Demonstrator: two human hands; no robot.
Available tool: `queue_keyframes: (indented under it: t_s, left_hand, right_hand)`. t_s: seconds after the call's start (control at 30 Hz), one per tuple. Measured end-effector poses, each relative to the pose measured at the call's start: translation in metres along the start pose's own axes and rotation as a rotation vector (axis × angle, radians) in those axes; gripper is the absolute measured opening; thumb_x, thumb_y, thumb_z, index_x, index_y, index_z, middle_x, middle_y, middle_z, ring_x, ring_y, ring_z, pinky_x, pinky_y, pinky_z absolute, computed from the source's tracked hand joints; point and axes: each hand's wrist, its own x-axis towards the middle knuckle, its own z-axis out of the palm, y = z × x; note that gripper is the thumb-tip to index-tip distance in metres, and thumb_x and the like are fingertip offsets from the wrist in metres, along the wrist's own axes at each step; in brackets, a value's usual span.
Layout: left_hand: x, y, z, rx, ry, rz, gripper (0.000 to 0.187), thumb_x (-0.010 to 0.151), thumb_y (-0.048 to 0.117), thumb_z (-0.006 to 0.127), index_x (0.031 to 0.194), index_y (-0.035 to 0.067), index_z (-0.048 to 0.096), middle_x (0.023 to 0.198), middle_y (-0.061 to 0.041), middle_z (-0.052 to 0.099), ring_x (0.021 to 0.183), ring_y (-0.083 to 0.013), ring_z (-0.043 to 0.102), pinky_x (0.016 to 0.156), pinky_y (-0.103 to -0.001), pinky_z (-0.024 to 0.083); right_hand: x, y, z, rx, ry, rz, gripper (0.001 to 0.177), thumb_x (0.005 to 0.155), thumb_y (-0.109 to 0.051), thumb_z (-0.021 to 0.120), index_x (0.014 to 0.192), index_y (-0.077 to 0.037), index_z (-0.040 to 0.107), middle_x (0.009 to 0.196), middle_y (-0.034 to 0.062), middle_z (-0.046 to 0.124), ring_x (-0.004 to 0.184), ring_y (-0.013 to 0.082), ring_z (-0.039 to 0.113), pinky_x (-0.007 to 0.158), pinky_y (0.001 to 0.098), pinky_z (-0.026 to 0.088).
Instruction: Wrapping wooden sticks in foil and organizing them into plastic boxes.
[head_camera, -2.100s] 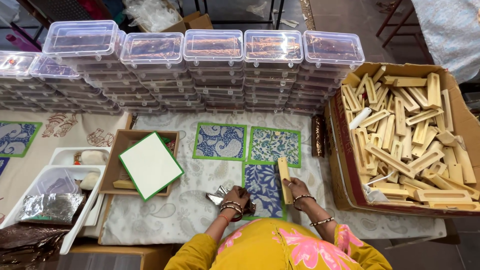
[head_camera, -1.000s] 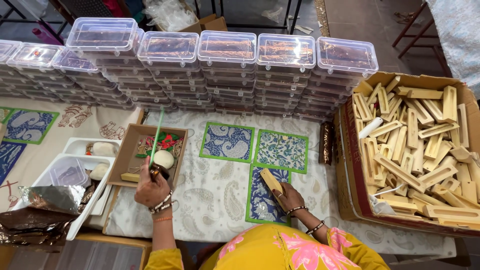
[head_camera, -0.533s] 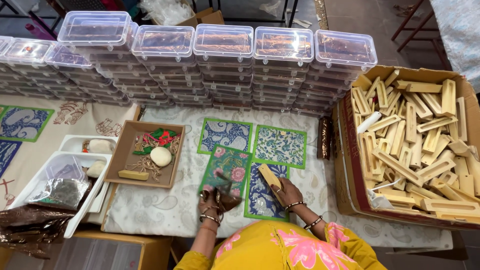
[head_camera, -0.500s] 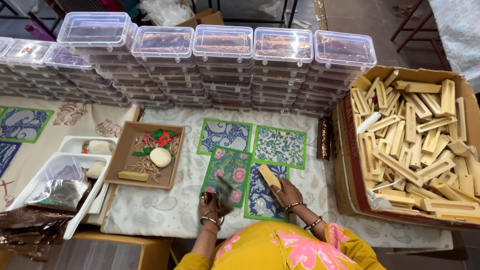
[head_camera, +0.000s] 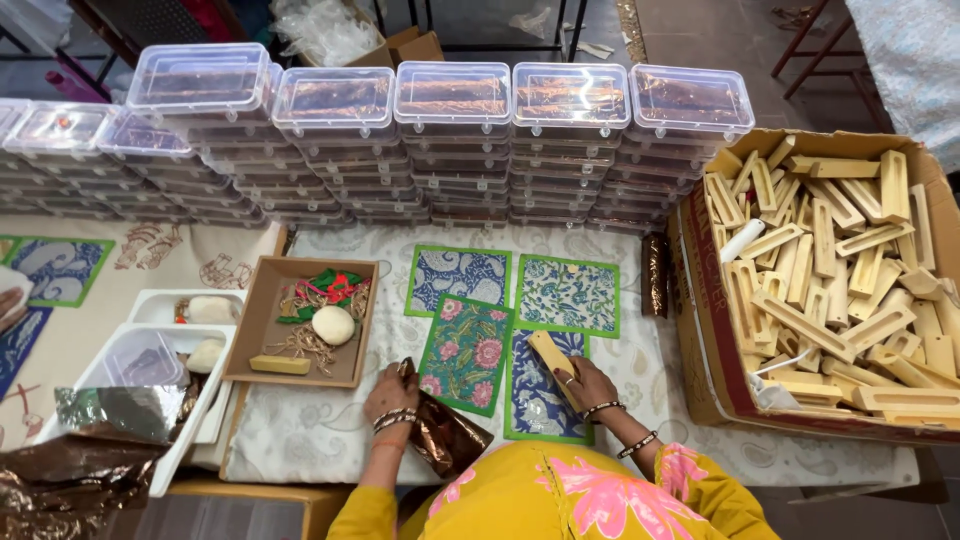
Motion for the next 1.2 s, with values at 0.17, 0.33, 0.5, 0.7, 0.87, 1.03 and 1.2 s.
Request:
queue_keyframes:
  t_s: [0.17,0.33,0.5,0.7,0.87,1.03,1.2]
  left_hand:
    - [0.017,0.032,0.008,0.033,-0.147,0.056,0.055,0.084,0.051,0.075,0.120,0.014,0.059,0.114,-0.014,0.073,0.106,-0.0352,0.071,0.085,-0.049,0.058]
    - [0.003,0.031,0.001,0.112,-0.270,0.034,0.061,0.080,0.058,0.078,0.117,0.012,0.062,0.112,-0.015,0.076,0.108,-0.0331,0.072,0.093,-0.045,0.056]
    - [0.010,0.014,0.020,0.039,-0.358,-0.033,0.062,0.075,0.059,0.081,0.115,0.013,0.069,0.112,-0.014,0.074,0.107,-0.0329,0.071,0.091,-0.046,0.058]
    - [0.031,-0.010,0.050,-0.039,-0.431,-0.041,0.058,0.073,0.059,0.081,0.111,0.016,0.076,0.112,-0.013,0.076,0.104,-0.0315,0.074,0.090,-0.043,0.059]
    - [0.036,-0.026,0.041,-0.094,-0.477,-0.048,0.054,0.074,0.056,0.079,0.111,0.016,0.077,0.110,-0.014,0.078,0.102,-0.0325,0.075,0.089,-0.044,0.059]
    - [0.035,-0.018,0.016,0.010,-0.430,-0.024,0.055,0.078,0.056,0.078,0.114,0.015,0.075,0.117,-0.012,0.076,0.109,-0.0310,0.073,0.093,-0.044,0.058]
    - [0.037,-0.002,0.012,0.108,-0.476,-0.011,0.057,0.081,0.058,0.076,0.122,0.017,0.070,0.124,-0.008,0.073,0.114,-0.0286,0.071,0.095,-0.045,0.058]
  right_hand:
    - [0.003,0.016,0.013,0.052,0.056,0.021,0.049,0.092,-0.051,0.064,0.121,-0.012,0.066,0.098,0.0114,0.071,0.086,0.0283,0.069,0.076,0.0397,0.052]
    - [0.005,0.032,0.029,0.386,0.179,0.016,0.051,0.092,-0.048,0.065,0.125,-0.009,0.066,0.099,0.0104,0.076,0.088,0.0228,0.073,0.079,0.0344,0.055]
    - [0.000,0.021,0.027,0.300,0.194,0.085,0.054,0.092,-0.048,0.065,0.130,-0.010,0.065,0.102,0.0119,0.076,0.090,0.0235,0.072,0.082,0.0353,0.054]
    - [-0.004,0.003,0.020,0.245,0.205,0.157,0.055,0.091,-0.050,0.065,0.131,-0.011,0.065,0.100,0.0131,0.075,0.088,0.0262,0.072,0.081,0.0371,0.055]
    - [-0.005,-0.002,0.019,0.191,0.205,0.172,0.055,0.092,-0.053,0.063,0.129,-0.011,0.065,0.098,0.0140,0.074,0.087,0.0282,0.071,0.080,0.0388,0.054]
    - [-0.004,-0.002,0.019,0.172,0.199,0.174,0.054,0.093,-0.052,0.062,0.127,-0.010,0.066,0.100,0.0141,0.074,0.088,0.0283,0.072,0.080,0.0391,0.054]
    - [-0.003,-0.001,0.019,0.162,0.201,0.172,0.055,0.093,-0.053,0.061,0.128,-0.010,0.065,0.105,0.0144,0.075,0.092,0.0292,0.072,0.082,0.0393,0.054]
